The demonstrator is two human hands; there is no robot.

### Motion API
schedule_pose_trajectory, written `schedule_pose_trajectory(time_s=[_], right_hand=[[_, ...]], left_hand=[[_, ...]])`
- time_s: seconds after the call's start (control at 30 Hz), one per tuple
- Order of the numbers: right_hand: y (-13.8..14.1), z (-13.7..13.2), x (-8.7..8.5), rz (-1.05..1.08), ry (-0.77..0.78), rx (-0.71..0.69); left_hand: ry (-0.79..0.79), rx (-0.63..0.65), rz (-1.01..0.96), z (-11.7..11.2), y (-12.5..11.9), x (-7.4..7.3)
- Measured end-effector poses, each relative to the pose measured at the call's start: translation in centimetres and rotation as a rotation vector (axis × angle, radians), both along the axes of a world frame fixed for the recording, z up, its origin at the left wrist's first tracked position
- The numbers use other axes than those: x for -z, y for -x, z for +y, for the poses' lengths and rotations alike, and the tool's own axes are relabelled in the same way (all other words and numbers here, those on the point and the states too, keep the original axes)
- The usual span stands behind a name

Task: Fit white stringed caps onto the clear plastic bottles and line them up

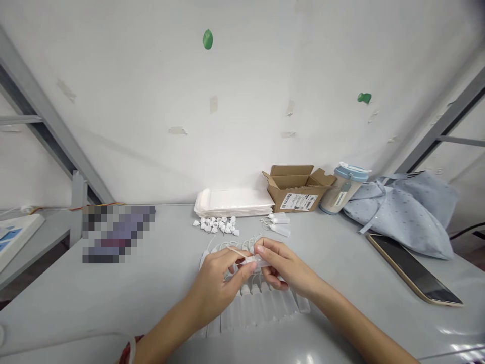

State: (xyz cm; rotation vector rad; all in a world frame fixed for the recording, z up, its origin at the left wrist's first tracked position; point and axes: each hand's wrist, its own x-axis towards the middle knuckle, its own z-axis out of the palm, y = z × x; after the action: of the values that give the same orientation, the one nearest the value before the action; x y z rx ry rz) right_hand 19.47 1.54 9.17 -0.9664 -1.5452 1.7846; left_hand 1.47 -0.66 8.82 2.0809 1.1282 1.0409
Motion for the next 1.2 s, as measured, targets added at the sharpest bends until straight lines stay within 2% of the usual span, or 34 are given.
schedule_pose_trajectory(time_s=[0.13,0.2,0.43,0.53,0.63,0.73,0.87,1.07,1.2], right_hand=[[0.0,0.0,0.0,-0.03,-0.008,-0.003],[0.0,0.0,0.1,-0.034,-0.016,-0.008],[0.0,-0.1,0.1,-0.051,-0.033,-0.008],[0.1,0.0,0.2,-0.046,-0.026,-0.012],[0.1,0.0,0.3,-0.008,-0.042,-0.013],[-0.1,0.0,0.3,-0.009,-0.132,0.043],[-0.3,0.1,0.3,-0.058,-0.229,0.096],[-0.1,0.1,0.2,-0.064,-0.28,0.143],[0.2,0.0,0.1,-0.044,-0.28,0.178]], left_hand=[[0.143,-0.002,0.038,-0.2,-0.1,-0.5],[0.158,-0.013,0.056,-0.3,-0.1,-0.5],[-0.07,-0.009,0.064,0.0,0.2,0.3],[-0.099,-0.011,0.067,0.1,0.1,0.4],[-0.013,-0.049,0.056,-0.2,0.0,-0.1],[0.132,-0.108,0.007,-0.2,0.1,-0.6],[0.274,-0.111,-0.086,0.3,0.4,-0.9],[0.262,-0.177,-0.065,0.6,0.3,-0.6],[0.282,-0.152,-0.064,0.5,0.2,-0.5]])
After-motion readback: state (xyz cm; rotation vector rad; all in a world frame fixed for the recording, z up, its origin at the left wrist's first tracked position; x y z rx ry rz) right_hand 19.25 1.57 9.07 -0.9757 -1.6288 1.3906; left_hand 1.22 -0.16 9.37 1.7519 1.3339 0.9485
